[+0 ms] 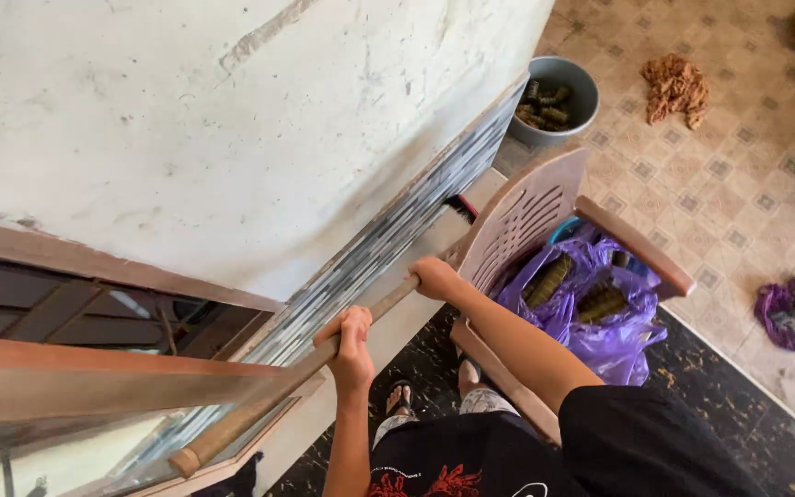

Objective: Sweeping the tiled floor around a motorcycle and other stored items using a long-handled broom.

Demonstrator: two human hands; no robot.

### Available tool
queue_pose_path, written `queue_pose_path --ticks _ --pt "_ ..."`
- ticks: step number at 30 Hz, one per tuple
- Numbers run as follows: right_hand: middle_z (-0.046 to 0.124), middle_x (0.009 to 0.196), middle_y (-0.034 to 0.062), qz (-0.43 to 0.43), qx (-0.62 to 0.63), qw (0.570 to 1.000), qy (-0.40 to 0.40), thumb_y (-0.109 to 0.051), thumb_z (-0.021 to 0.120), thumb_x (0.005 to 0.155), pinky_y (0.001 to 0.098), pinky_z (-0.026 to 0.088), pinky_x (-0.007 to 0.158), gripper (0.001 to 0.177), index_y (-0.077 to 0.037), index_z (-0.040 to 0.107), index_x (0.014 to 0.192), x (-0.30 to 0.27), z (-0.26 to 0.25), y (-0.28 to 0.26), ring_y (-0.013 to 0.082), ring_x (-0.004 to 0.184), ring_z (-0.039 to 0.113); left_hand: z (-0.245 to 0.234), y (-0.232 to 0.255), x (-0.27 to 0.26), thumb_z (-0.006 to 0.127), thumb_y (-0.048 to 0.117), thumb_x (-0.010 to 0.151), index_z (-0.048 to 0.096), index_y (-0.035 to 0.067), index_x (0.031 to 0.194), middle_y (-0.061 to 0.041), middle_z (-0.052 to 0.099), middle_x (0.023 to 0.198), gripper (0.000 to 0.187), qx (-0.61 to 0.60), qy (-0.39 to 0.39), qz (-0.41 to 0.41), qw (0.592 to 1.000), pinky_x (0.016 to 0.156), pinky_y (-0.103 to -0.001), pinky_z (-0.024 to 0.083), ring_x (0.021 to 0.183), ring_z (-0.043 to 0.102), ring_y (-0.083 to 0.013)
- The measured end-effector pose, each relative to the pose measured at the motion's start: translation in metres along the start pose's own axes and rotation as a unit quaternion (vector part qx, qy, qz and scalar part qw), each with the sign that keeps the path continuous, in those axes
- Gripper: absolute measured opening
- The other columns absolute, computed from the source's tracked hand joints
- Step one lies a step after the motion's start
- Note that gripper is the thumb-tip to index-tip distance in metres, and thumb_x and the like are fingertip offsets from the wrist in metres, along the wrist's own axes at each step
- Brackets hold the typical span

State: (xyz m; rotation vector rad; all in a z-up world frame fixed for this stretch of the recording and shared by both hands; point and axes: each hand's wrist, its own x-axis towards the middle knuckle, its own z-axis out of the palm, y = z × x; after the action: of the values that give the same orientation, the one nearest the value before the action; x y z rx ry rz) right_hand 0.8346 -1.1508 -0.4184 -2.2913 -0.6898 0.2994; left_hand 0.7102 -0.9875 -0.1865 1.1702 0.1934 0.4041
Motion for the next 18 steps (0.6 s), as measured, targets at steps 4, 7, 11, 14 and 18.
queue_pose_path --ticks 4,7,11,14,18 --pt "0.069 0.083 0.0176 -0.048 0.076 0.996 -0.009 -0.007 0.064 0.072 0.0510 0.051 0.078 0.014 -0.010 0.072 0.083 0.009 0.006 0.044 0.0422 0.088 0.064 0.030 -0.027 0.013 0.050 -0.004 0.095 0.036 0.003 0.060 0.000 0.036 0.059 0.038 -0.009 0.043 0.017 0.999 0.059 -0.033 0.031 0.058 0.030 -0.0122" --pt "0.070 0.085 0.0178 0.017 -0.022 0.994 -0.106 -0.013 0.065 0.080 0.0508 0.053 0.079 0.008 -0.009 0.071 0.082 0.007 -0.004 0.051 0.0418 0.090 0.066 0.044 -0.039 0.017 0.051 -0.006 0.094 0.038 0.001 0.060 -0.001 0.035 0.057 0.038 -0.007 0.061 0.032 0.998 0.058 -0.033 0.030 0.055 0.028 -0.0124" --pt "0.071 0.084 0.0166 0.038 -0.030 0.988 -0.146 -0.018 0.069 0.075 0.0526 0.054 0.071 0.010 -0.010 0.072 0.081 -0.004 -0.030 0.073 0.0414 0.085 0.067 0.066 -0.057 0.031 0.051 -0.007 0.094 0.035 0.003 0.058 -0.001 0.033 0.055 0.040 -0.022 0.035 0.008 0.999 0.054 -0.033 0.025 0.053 0.026 -0.0123" --pt "0.070 0.085 0.0162 0.065 -0.063 0.980 -0.180 -0.025 0.071 0.079 0.0528 0.054 0.072 0.016 -0.010 0.071 0.082 -0.016 -0.062 0.072 0.0407 0.085 0.067 0.075 -0.068 0.032 0.050 -0.007 0.094 0.033 0.004 0.057 0.000 0.030 0.054 0.042 -0.065 0.033 -0.009 0.997 0.054 -0.034 0.023 0.052 0.023 -0.0116" --pt "0.070 0.082 0.0161 0.047 -0.085 0.982 -0.165 -0.020 0.070 0.078 0.0510 0.054 0.073 0.011 -0.009 0.071 0.080 -0.040 -0.076 0.092 0.0391 0.083 0.068 0.100 -0.074 0.025 0.050 -0.007 0.094 0.031 0.004 0.057 0.000 0.027 0.053 0.043 -0.072 0.022 -0.017 0.997 0.054 -0.035 0.023 0.050 0.022 -0.0130"
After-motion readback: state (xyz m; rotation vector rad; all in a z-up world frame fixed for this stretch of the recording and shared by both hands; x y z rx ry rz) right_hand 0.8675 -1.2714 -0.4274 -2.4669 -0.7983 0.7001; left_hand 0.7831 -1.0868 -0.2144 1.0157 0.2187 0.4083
